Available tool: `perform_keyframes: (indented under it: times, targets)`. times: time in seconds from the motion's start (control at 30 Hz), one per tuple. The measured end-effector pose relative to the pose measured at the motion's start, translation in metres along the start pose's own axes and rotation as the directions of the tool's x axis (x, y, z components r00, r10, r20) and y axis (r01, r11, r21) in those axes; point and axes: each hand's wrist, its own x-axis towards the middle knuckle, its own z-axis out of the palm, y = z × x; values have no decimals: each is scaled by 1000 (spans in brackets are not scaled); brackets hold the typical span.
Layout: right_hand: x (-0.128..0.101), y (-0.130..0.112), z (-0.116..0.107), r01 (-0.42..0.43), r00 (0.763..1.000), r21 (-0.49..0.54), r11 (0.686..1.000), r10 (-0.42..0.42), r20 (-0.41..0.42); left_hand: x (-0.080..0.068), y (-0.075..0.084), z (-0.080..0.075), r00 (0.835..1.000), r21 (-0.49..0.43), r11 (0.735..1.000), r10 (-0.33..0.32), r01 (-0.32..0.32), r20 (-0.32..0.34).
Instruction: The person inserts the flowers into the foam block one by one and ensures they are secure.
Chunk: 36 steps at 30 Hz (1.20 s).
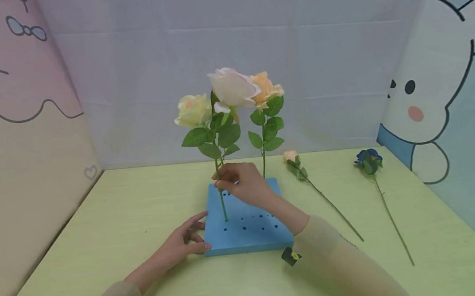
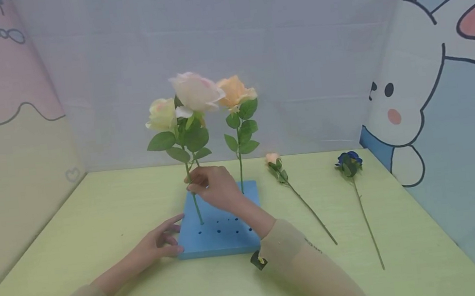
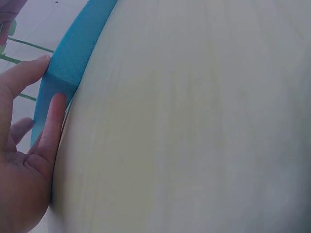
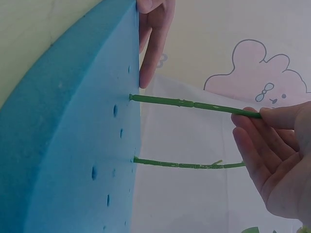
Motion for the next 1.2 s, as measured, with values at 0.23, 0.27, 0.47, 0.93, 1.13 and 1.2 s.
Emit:
perform_keyframes:
  times: [0.23,0.27,0.47,0.93,1.13,1.2]
  targets:
    - [0,1,0,-13,1000,-5,1000,13,10,0,0,0,1000,5,1000,1,-1,-3]
    - [0,1,0,-15,1000,-4,1000,15,11,0,0,0,1000,5,1000,1,-1,-3]
    - [0,-1,-1,-28,999,-11,1000,29,19,0,-1,0,1000,8,1000,8,-8,0]
    - [-4,1,1,-49,997,-45,998,52,50,-2,3,-1,1000,0,1000,6,-6,3]
    - [-5,1,1,-61,996,-24,998,62,66,-3,6,-2,1000,-8,1000,15,-15,5]
    - [-6,1,1,-62,996,-24,998,64,68,-4,7,-2,1000,-11,1000,19,-19,6]
